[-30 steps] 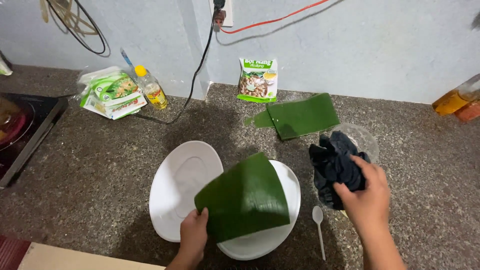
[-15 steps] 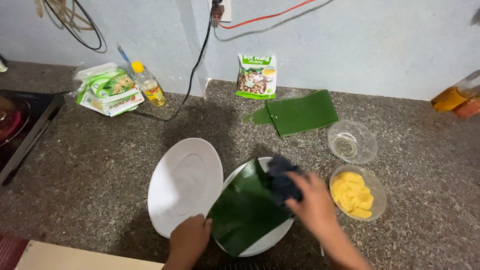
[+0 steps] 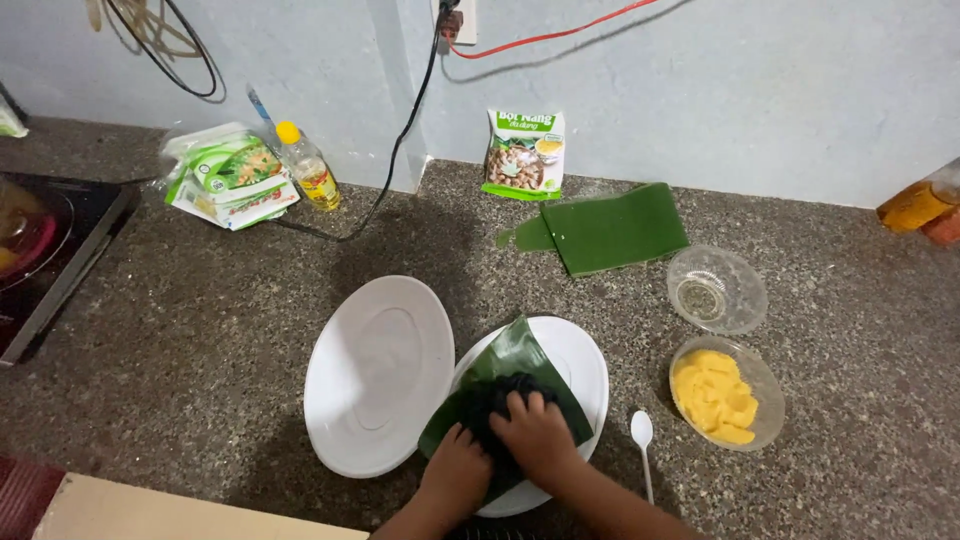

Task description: Washing a cooking pot in a sink and wiping banana leaves with a cloth.

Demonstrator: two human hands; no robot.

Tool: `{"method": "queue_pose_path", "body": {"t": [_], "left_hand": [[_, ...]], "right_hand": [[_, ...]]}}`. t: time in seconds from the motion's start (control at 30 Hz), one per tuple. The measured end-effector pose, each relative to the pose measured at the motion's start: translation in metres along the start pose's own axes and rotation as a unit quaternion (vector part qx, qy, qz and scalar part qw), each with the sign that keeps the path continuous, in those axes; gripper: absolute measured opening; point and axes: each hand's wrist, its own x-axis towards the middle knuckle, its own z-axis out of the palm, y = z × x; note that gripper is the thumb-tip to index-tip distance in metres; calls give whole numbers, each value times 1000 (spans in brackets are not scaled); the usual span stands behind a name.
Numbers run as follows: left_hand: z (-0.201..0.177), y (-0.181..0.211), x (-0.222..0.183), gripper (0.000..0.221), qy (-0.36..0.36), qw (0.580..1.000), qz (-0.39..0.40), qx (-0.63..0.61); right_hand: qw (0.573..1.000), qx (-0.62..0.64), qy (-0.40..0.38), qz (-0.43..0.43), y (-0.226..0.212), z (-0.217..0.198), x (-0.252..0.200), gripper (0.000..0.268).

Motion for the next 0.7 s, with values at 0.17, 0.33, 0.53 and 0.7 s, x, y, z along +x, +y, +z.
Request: {"method": "queue_pose_path", "body": {"t": [0.17,0.33,0.53,0.7], "left_hand": [[7,-8,-1,41,-68,997,19,-17],[-34,1,8,49,-218,976,2,-17],[34,-3,0,30,110,994,-4,-24],[-4,-2,2,25,-96,995,-2,-14]], "right_hand": [[908,66,-395,119,62,-32,42,35],[924,61,-320,198,71,-35,50,41],[997,-50,56,24,-19,-26,18,2],[977,27,-207,33,16,-5,25,22]]}}
